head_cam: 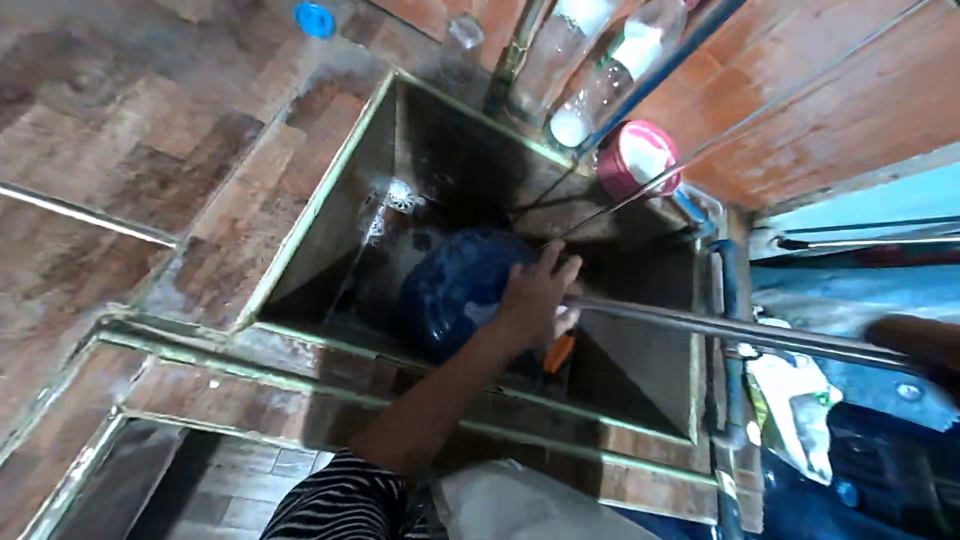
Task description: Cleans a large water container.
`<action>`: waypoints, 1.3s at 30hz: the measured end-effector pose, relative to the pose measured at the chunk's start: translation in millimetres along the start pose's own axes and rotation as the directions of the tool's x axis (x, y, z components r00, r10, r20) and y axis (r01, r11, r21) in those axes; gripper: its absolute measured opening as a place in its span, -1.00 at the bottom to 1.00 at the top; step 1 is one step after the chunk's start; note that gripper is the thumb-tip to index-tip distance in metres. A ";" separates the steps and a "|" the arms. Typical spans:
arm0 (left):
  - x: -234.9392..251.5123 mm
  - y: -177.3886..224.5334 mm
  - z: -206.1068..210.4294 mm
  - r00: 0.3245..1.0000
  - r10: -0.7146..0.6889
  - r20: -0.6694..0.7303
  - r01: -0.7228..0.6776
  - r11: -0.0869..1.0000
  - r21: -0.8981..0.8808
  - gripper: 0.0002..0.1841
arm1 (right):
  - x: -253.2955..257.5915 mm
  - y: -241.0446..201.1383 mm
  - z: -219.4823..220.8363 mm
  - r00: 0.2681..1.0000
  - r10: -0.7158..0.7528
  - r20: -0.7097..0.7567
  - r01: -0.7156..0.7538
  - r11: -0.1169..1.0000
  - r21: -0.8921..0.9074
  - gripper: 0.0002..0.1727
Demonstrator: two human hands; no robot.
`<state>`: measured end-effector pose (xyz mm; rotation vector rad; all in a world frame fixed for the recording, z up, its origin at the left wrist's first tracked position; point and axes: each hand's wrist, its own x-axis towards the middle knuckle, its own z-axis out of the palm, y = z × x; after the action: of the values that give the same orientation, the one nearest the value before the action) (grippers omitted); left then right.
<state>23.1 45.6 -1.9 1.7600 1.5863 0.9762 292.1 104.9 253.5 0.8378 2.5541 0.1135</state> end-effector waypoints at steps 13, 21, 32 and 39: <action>75.8 -20.1 33.5 0.968 -0.235 0.083 0.246 0.955 -0.165 -0.26 | 174.2 -60.3 34.5 0.869 0.321 0.378 -0.352 0.936 0.014 -0.57; 129.4 -35.4 40.6 0.971 -0.206 -0.126 0.197 0.977 -0.080 -0.23 | 172.7 -15.1 34.3 0.905 0.328 0.271 -0.388 0.898 0.207 -0.58; 119.9 -11.0 54.9 0.944 -0.316 -0.093 0.323 0.943 0.079 -0.25 | 165.4 -30.9 57.0 0.880 0.383 0.280 -0.446 0.869 0.214 -0.62; -2.2 35.6 64.2 0.581 -0.547 0.602 0.806 0.287 -0.518 -0.23 | 125.8 -73.4 122.5 0.849 0.132 0.512 -0.226 0.966 0.125 -0.60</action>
<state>96.1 42.3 -10.1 0.4405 1.2119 0.6731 216.0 110.9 79.1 1.0213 2.0113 -0.2550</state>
